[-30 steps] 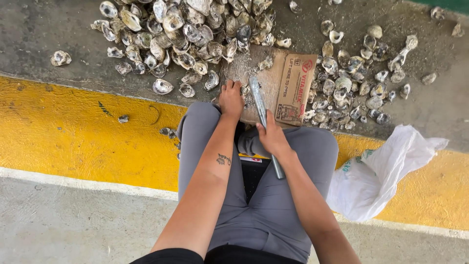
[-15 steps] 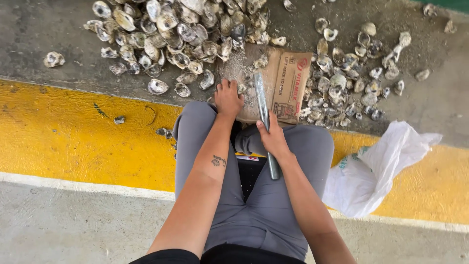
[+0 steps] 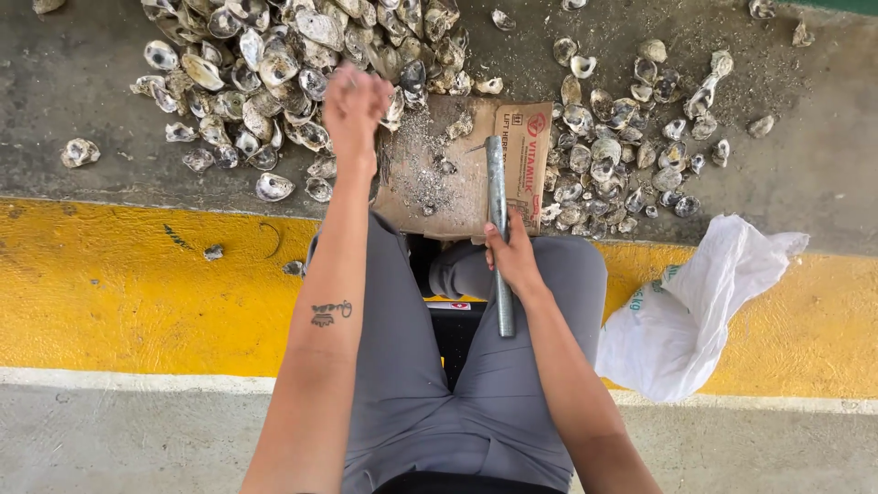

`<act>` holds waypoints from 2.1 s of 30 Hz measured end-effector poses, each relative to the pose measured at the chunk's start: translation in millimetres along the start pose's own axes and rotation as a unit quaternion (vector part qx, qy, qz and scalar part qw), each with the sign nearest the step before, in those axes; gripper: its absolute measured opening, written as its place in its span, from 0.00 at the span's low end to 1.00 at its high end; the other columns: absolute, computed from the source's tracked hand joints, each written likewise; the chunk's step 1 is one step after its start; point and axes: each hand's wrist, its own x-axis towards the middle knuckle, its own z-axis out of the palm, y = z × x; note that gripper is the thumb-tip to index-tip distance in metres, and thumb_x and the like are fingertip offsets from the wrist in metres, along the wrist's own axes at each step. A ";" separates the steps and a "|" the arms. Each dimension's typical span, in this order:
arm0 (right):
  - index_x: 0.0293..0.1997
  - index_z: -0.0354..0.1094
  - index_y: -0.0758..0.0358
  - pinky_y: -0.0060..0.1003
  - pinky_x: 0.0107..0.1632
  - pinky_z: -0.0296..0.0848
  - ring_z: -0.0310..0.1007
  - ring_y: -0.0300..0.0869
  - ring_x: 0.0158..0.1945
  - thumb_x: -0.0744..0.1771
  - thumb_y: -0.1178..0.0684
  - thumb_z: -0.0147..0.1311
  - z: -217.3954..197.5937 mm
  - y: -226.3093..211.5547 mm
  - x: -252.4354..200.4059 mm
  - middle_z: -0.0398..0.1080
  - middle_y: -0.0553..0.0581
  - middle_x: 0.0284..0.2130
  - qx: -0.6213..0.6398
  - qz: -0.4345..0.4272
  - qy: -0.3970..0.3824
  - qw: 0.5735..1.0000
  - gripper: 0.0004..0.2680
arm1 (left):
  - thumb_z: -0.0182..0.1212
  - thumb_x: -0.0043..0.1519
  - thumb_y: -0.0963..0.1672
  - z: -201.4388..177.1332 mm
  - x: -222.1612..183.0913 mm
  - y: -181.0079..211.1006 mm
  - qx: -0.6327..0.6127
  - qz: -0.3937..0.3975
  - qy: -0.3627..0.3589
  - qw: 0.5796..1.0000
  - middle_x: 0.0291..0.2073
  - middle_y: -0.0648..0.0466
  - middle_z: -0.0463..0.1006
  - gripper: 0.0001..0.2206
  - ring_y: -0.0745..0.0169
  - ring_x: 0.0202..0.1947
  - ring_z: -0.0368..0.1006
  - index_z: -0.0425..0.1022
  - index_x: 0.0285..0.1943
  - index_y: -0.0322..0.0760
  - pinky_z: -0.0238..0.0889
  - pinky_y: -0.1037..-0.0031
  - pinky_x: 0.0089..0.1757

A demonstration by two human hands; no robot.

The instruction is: Crushing oyster shells using a metal bar as a tool on a cardboard box workspace.

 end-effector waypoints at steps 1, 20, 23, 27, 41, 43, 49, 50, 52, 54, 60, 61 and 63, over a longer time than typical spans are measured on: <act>0.67 0.52 0.63 0.32 0.25 0.68 0.65 0.34 0.22 0.70 0.50 0.51 -4.3 0.2 3.2 0.65 0.52 0.26 0.000 0.000 0.001 1.000 0.18 | 0.62 0.68 0.45 1.2 1.9 5.0 -0.001 0.000 -0.001 1.000 0.37 0.45 0.80 0.16 0.60 0.35 0.81 0.71 0.58 0.28 0.77 0.75 0.38; 0.52 0.58 0.63 0.31 0.25 0.68 0.69 0.35 0.26 0.67 0.65 0.59 -270.2 -19.4 131.8 0.69 0.52 0.31 -0.003 -0.091 0.246 0.965 0.12 | 0.66 0.64 0.43 -42.8 -72.2 -102.7 0.342 0.037 -0.122 0.931 0.45 0.51 0.74 0.19 0.68 0.35 0.70 0.70 0.63 0.33 0.70 0.75 0.38; 0.49 0.56 0.64 0.32 0.26 0.69 0.73 0.36 0.28 0.65 0.68 0.60 -273.3 -15.7 163.7 0.72 0.54 0.33 -0.070 -0.123 0.245 0.959 0.14 | 0.67 0.62 0.43 -37.5 -82.1 -96.1 0.374 0.030 -0.127 0.918 0.44 0.51 0.74 0.18 0.67 0.33 0.72 0.71 0.60 0.34 0.71 0.74 0.37; 0.46 0.57 0.65 0.33 0.27 0.74 0.78 0.36 0.30 0.63 0.69 0.59 -281.8 26.8 234.4 0.76 0.58 0.34 -0.101 -0.094 0.278 0.951 0.13 | 0.67 0.62 0.43 -29.9 -81.4 -92.8 0.401 0.018 -0.167 0.900 0.43 0.51 0.75 0.17 0.65 0.33 0.74 0.72 0.59 0.36 0.72 0.72 0.36; 0.47 0.57 0.64 0.33 0.30 0.77 0.76 0.40 0.31 0.65 0.62 0.61 -237.5 -9.9 247.9 0.73 0.62 0.38 -0.209 0.042 0.362 0.907 0.12 | 0.65 0.62 0.42 -24.1 -85.1 -79.1 0.406 0.005 -0.237 0.883 0.41 0.52 0.78 0.15 0.64 0.36 0.76 0.74 0.57 0.36 0.72 0.72 0.40; 0.48 0.57 0.63 0.31 0.31 0.77 0.77 0.39 0.31 0.66 0.63 0.59 -229.0 -31.7 222.5 0.73 0.60 0.38 -0.164 0.026 0.353 0.921 0.12 | 0.65 0.62 0.42 -20.5 -89.4 -84.3 0.393 -0.009 -0.236 0.889 0.41 0.52 0.78 0.14 0.64 0.36 0.76 0.75 0.56 0.36 0.72 0.73 0.40; 0.52 0.58 0.66 0.27 0.31 0.76 0.74 0.37 0.30 0.66 0.63 0.60 -162.1 -106.4 126.5 0.75 0.56 0.35 -0.076 -0.102 0.266 0.955 0.13 | 0.66 0.63 0.44 27.2 -113.7 -88.4 0.301 -0.044 -0.289 0.908 0.42 0.53 0.78 0.14 0.68 0.38 0.75 0.76 0.56 0.33 0.72 0.74 0.42; 0.53 0.59 0.65 0.26 0.30 0.74 0.73 0.37 0.29 0.66 0.62 0.61 -144.7 -117.8 111.7 0.75 0.55 0.34 -0.070 -0.087 0.245 0.963 0.14 | 0.66 0.63 0.45 42.5 -117.0 -83.5 0.278 -0.061 -0.292 0.913 0.43 0.52 0.77 0.17 0.68 0.39 0.74 0.73 0.57 0.32 0.72 0.74 0.42; 0.54 0.61 0.63 0.26 0.29 0.72 0.71 0.36 0.28 0.65 0.61 0.61 -113.8 -123.5 83.4 0.76 0.54 0.33 -0.065 -0.070 0.223 0.970 0.15 | 0.67 0.63 0.46 66.1 -126.5 -72.0 0.255 -0.081 -0.296 0.917 0.44 0.51 0.76 0.19 0.68 0.39 0.73 0.71 0.58 0.31 0.72 0.74 0.42; 0.52 0.62 0.64 0.26 0.31 0.76 0.72 0.35 0.28 0.65 0.61 0.61 -85.7 -118.9 64.6 0.76 0.54 0.35 -0.060 -0.103 0.178 0.977 0.13 | 0.68 0.60 0.47 85.7 -129.2 -57.7 0.213 -0.106 -0.262 0.935 0.44 0.51 0.74 0.23 0.69 0.39 0.72 0.66 0.60 0.32 0.72 0.74 0.41; 0.48 0.59 0.65 0.31 0.35 0.74 0.72 0.36 0.33 0.66 0.63 0.63 -32.9 -43.9 26.3 0.71 0.52 0.35 0.078 -0.206 0.116 0.969 0.12 | 0.67 0.63 0.45 37.1 -108.6 -92.3 0.255 -0.053 -0.275 0.926 0.33 0.47 0.78 0.12 0.67 0.31 0.69 0.78 0.44 0.28 0.64 0.74 0.35; 0.48 0.59 0.65 0.31 0.35 0.74 0.72 0.36 0.33 0.66 0.63 0.63 -26.6 -39.3 20.5 0.71 0.52 0.35 0.080 -0.204 0.117 0.969 0.12 | 0.67 0.63 0.45 24.0 -100.7 -94.0 0.256 -0.055 -0.276 0.925 0.33 0.47 0.78 0.12 0.67 0.31 0.69 0.78 0.44 0.28 0.64 0.74 0.35; 0.50 0.60 0.62 0.32 0.30 0.72 0.70 0.35 0.29 0.67 0.59 0.59 -15.1 -30.7 9.6 0.68 0.50 0.32 0.161 -0.092 0.078 0.980 0.11 | 0.62 0.62 0.41 -0.8 -84.3 -98.0 0.466 -0.022 -0.222 0.856 0.36 0.49 0.78 0.05 0.65 0.28 0.70 0.78 0.43 0.31 0.67 0.72 0.30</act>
